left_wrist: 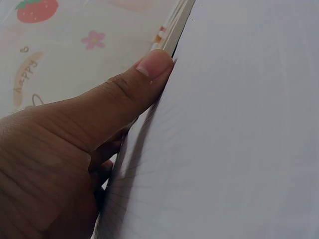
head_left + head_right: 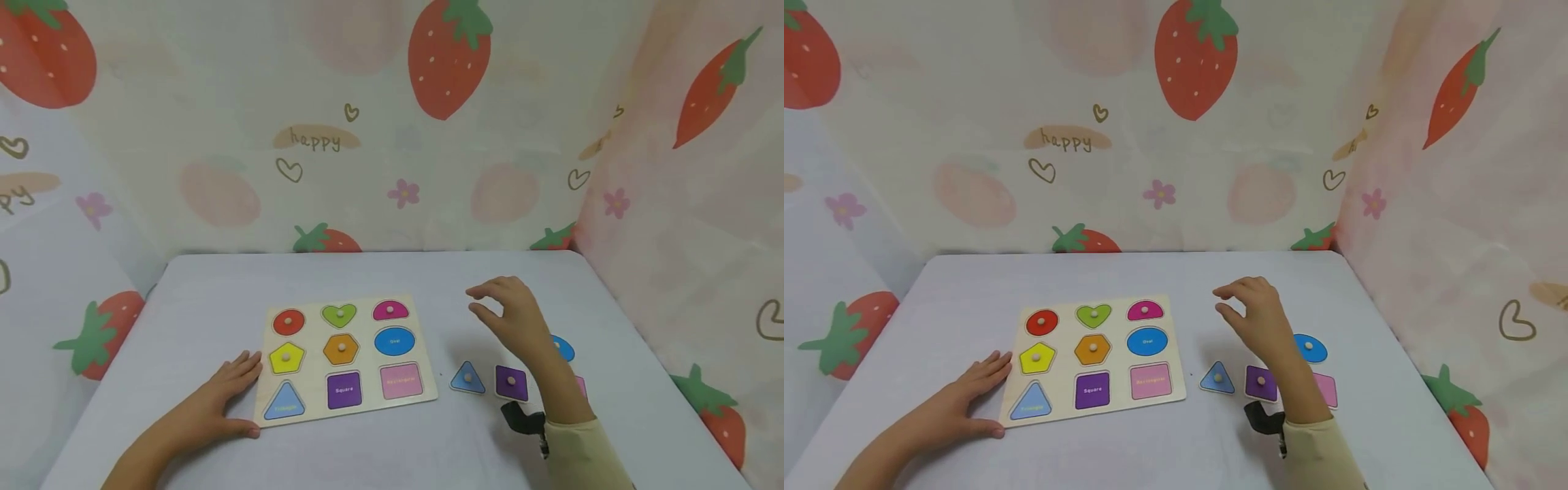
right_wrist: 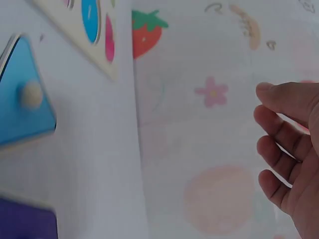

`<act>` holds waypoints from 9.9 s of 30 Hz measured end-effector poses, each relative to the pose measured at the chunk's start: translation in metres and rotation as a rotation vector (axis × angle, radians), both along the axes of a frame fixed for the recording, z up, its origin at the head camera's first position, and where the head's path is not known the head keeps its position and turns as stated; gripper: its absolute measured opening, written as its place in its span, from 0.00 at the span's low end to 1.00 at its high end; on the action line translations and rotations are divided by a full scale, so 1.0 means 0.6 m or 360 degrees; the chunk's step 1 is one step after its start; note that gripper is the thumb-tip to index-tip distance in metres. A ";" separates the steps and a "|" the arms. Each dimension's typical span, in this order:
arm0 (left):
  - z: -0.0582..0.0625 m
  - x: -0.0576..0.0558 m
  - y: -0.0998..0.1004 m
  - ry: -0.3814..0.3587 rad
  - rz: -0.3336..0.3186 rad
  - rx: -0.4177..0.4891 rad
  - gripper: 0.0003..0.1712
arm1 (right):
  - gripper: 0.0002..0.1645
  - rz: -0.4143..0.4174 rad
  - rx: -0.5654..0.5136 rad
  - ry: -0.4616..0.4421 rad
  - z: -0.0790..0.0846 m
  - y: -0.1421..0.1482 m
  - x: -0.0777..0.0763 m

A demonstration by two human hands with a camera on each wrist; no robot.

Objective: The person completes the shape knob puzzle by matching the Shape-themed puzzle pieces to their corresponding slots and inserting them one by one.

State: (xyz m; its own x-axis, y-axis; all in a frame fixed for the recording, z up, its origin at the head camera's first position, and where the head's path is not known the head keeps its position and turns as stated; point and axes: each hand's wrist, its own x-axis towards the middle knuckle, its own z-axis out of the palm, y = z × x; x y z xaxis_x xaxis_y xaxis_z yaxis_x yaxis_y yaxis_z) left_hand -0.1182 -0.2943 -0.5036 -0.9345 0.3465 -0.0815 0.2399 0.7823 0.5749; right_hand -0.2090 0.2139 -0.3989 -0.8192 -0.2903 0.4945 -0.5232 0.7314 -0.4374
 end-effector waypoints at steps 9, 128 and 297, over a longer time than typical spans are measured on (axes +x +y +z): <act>0.002 0.002 0.000 0.0055 -0.0037 0.0014 0.68 | 0.12 -0.0168 -0.0041 0.0045 -0.032 0.102 0.025; 0.003 -0.003 0.000 -0.0036 -0.0002 0.0009 0.69 | 0.12 -0.0076 -0.0143 -0.0490 0.002 -0.059 -0.043; 0.001 -0.004 0.004 -0.0036 0.0003 -0.0005 0.69 | 0.07 0.0319 0.0157 -0.1017 -0.147 0.049 0.023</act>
State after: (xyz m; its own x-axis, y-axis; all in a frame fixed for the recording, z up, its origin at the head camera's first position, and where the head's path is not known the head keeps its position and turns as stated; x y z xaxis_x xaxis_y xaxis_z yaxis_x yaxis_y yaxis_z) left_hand -0.1203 -0.2919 -0.5028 -0.9330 0.3445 -0.1039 0.2253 0.7844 0.5778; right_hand -0.1951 0.2435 -0.4873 -0.8674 -0.4862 -0.1059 -0.3138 0.6995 -0.6421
